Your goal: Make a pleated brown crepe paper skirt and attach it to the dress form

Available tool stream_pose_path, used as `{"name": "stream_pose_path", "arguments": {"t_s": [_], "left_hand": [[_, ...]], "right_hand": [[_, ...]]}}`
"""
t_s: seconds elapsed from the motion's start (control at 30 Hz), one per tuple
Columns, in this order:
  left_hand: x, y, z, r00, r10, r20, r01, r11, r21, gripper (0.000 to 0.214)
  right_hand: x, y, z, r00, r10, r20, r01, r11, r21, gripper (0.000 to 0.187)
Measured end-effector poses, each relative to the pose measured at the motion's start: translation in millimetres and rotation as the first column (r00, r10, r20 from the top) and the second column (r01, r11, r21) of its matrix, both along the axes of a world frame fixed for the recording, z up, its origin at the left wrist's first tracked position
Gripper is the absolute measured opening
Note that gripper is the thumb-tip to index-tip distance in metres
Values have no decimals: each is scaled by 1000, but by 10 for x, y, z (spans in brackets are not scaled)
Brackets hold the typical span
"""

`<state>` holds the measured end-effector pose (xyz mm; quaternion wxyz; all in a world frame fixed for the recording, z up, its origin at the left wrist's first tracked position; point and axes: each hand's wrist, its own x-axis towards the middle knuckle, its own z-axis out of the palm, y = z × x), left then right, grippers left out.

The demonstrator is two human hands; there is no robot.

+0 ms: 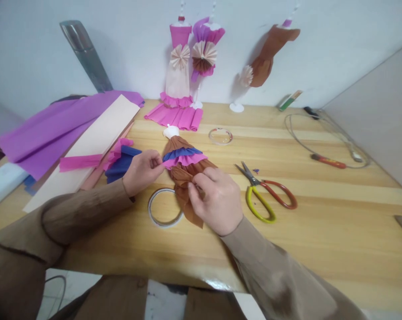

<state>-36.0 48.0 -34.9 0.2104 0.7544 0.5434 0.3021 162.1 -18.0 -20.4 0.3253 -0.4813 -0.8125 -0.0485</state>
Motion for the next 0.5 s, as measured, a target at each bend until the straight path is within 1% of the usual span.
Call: {"name": "stream_pose_path", "arguments": {"t_s": [0.13, 0.23, 0.33, 0.5], "left_hand": [[9, 22, 32, 990, 39, 139, -12, 982, -190, 16], [3, 47, 6, 981, 54, 185, -10, 973, -231, 16], [-3, 60, -32, 967, 86, 241, -17, 961, -276, 18], [12, 44, -54, 929, 160, 333, -24, 927, -375, 18]], "right_hand": [[24, -17, -26, 1000, 7, 24, -9, 999, 43, 20], [37, -22, -35, 999, 16, 50, -20, 997, 73, 21], [48, -19, -40, 998, 17, 59, -22, 997, 78, 21], [59, -15, -40, 998, 24, 58, -29, 995, 93, 21]]}}
